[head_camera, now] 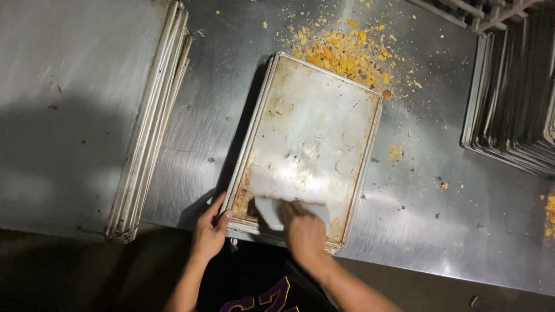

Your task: Scraping residue off metal baking trays using a plastic scraper in a bakery production area.

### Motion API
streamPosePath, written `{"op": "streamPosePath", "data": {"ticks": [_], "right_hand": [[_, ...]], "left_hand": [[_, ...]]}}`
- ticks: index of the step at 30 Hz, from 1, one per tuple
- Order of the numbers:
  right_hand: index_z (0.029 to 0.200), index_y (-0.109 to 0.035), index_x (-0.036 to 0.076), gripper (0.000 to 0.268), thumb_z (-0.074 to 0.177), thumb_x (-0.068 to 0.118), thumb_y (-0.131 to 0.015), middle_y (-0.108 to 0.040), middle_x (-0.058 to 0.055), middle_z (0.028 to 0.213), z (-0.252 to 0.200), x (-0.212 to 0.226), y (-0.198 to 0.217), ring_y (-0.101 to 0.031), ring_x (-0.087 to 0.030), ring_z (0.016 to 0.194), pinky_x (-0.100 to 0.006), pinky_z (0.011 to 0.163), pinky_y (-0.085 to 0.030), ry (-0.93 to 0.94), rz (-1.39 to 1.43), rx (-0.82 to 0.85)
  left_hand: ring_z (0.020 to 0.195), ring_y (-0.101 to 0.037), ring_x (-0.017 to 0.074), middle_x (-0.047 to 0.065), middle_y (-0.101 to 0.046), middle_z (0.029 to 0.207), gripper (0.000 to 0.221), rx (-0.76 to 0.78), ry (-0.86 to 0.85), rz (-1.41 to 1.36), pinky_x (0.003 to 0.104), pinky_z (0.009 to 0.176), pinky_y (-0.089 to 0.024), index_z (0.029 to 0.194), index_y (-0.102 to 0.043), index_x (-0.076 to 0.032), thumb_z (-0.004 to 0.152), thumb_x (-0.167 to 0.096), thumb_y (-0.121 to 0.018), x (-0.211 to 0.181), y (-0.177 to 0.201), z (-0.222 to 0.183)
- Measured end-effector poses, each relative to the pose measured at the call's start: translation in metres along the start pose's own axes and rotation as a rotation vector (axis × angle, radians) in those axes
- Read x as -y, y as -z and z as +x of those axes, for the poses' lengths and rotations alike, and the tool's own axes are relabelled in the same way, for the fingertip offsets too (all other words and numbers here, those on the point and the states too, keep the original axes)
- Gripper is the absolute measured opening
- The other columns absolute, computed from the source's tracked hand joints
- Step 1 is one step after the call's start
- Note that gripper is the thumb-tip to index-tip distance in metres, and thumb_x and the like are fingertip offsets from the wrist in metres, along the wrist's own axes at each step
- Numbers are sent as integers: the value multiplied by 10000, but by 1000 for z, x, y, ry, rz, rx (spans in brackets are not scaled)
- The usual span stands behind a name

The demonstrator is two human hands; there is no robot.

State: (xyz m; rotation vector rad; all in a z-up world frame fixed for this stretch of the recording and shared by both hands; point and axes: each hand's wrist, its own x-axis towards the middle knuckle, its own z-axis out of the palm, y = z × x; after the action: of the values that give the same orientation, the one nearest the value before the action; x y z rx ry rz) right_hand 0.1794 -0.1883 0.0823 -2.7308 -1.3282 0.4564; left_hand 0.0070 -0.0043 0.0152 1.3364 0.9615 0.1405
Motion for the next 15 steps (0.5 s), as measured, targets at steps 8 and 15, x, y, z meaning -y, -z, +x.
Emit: {"op": "streamPosePath", "data": {"ticks": [8,15], "right_hand": [[936,-787,148,158,981,203,-645,-737,-109,890,333,-272,-9,-708,-299,818,-453,675,-525,-232,-500,-428],[1098,-775,1,277,849,106,-837,-737,-278,978,246,-227,161,-755,-362,897,-410,817,-575,-132,177,-739]], "left_hand": [[781,-602,131,55,-722,1037,518,-34,-113,28,324,672,-530,1458,-563,-144,952,-144,-673,9,0,5],[962,-619,318,165,-646,1141,587,-168,-258,297,390,861,-518,1461,-547,-97,890,-84,-683,-58,-18,-15]]}}
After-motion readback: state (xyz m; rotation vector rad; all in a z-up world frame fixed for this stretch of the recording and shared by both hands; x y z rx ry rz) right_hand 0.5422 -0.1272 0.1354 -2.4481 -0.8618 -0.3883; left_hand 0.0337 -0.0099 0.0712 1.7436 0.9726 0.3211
